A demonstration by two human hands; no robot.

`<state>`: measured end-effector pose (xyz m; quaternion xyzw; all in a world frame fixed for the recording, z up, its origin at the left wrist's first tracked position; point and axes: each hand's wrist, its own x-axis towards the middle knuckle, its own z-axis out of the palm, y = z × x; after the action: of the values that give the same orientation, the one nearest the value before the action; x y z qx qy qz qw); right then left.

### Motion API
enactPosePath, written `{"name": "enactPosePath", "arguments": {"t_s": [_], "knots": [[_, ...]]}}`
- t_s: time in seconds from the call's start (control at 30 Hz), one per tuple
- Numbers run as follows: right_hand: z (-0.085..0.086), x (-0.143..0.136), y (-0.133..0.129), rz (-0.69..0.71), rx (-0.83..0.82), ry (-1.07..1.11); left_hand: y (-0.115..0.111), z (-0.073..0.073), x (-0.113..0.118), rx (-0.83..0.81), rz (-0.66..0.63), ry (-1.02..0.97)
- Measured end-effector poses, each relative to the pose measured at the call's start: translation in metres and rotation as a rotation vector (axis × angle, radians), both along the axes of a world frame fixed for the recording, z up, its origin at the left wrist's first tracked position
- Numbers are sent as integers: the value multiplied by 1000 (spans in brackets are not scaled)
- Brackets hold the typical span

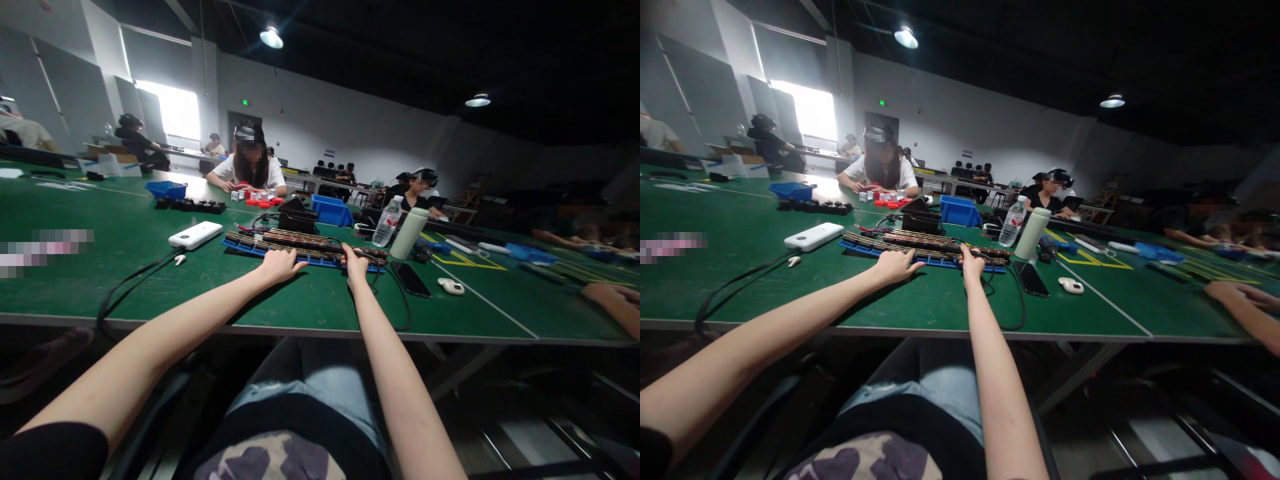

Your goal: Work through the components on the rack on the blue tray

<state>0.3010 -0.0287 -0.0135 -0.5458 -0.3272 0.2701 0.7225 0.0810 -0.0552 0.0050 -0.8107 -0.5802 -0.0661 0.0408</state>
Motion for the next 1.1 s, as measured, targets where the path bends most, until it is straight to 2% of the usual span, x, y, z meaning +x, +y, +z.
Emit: {"name": "enactPosePath", "arguments": {"t_s": [0.37, 0.67, 1.1], "knots": [[5, -3, -5, -5, -29, 28, 2, -3, -2, 9, -14, -14], [5, -1, -7, -22, -101, 13, 2, 1, -5, -4, 16, -9], [8, -2, -9, 9, -74, 17, 1, 2, -6, -17, 19, 0]]}}
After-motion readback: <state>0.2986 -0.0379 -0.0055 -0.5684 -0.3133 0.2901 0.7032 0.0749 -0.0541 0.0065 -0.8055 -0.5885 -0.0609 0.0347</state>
